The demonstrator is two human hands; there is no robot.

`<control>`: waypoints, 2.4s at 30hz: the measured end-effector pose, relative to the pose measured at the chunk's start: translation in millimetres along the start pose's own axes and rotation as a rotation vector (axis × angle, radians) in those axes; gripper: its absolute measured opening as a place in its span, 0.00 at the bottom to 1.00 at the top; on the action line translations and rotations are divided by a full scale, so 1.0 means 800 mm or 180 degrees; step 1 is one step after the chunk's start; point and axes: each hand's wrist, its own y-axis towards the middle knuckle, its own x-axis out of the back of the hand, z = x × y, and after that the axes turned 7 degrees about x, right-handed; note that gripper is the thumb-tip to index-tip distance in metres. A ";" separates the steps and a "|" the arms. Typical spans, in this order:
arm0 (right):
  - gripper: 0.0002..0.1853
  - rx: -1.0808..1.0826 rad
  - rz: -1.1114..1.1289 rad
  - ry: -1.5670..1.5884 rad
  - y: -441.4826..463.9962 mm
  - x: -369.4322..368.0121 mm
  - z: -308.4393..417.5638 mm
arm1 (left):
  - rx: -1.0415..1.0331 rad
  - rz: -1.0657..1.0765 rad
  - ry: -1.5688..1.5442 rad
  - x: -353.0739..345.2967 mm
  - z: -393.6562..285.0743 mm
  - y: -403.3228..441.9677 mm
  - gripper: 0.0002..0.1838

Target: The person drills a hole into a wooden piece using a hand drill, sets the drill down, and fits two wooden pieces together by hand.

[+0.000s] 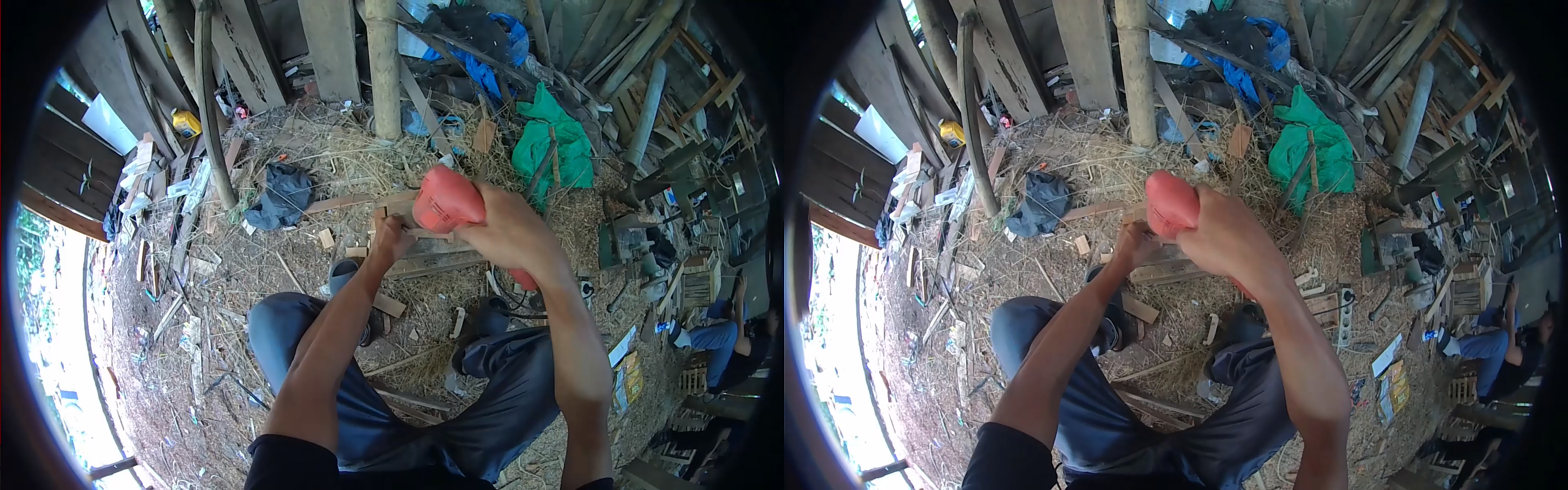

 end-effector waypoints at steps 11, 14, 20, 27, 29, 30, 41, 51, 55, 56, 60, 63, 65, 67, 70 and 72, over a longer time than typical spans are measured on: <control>0.26 -0.0053 -0.0259 0.0110 -0.017 -0.005 -0.033 | -0.0491 -0.0167 -0.0804 -0.004 0.002 -0.001 0.13; 0.26 -0.0256 -0.0117 0.0180 -0.020 -0.001 -0.030 | -0.0689 -0.0227 -0.0690 -0.006 0.000 0.001 0.13; 0.30 -0.0259 -0.0034 0.0147 -0.018 -0.005 -0.030 | -0.0668 -0.0083 -0.0076 -0.004 0.007 -0.002 0.10; 0.30 -0.0120 -0.0079 0.0204 -0.011 -0.010 -0.032 | -0.0365 -0.0013 -0.0450 -0.004 0.007 -0.006 0.15; 0.30 -0.0232 -0.0014 0.0210 -0.010 -0.008 -0.029 | -0.0436 -0.0012 -0.0485 -0.001 0.003 -0.007 0.16; 0.30 -0.0238 -0.0010 0.0208 -0.009 -0.010 -0.031 | -0.0433 -0.0007 -0.0489 -0.001 0.002 -0.007 0.16; 0.27 -0.0085 -0.0145 0.0145 -0.001 -0.023 -0.040 | -0.0087 0.0047 -0.0329 0.003 -0.007 -0.010 0.07; 0.25 -0.0019 -0.0115 0.0206 0.008 -0.030 -0.046 | -0.0116 0.0087 -0.0320 0.010 -0.011 -0.010 0.14; 0.24 -0.0041 -0.0068 0.0284 0.009 -0.028 -0.049 | 0.0132 0.0250 -0.0293 0.012 -0.015 -0.013 0.14; 0.24 -0.0081 -0.0023 0.0295 0.010 -0.027 -0.048 | 0.0122 0.0228 -0.0294 0.012 -0.015 -0.013 0.14; 0.22 0.0022 -0.0110 0.0291 0.010 -0.027 -0.052 | 0.0030 0.0175 -0.0356 0.007 -0.007 -0.010 0.13; 0.21 -0.0068 -0.0025 0.0294 0.013 -0.027 -0.054 | -0.0118 0.0054 -0.0367 0.006 -0.011 -0.011 0.14; 0.21 -0.0046 -0.0048 0.0277 0.014 -0.029 -0.055 | -0.0054 0.0053 -0.0411 0.007 -0.012 -0.012 0.13; 0.25 -0.0139 0.0040 0.0290 0.010 -0.022 -0.044 | -0.0077 0.0012 -0.0408 0.004 -0.010 -0.011 0.13; 0.27 -0.0147 0.0024 0.0070 0.011 -0.026 -0.036 | -0.0141 -0.0032 -0.0378 0.002 -0.003 -0.010 0.13; 0.26 -0.0074 -0.0093 -0.0168 0.013 -0.028 -0.033 | -0.0197 -0.0025 -0.0358 0.000 -0.003 -0.009 0.14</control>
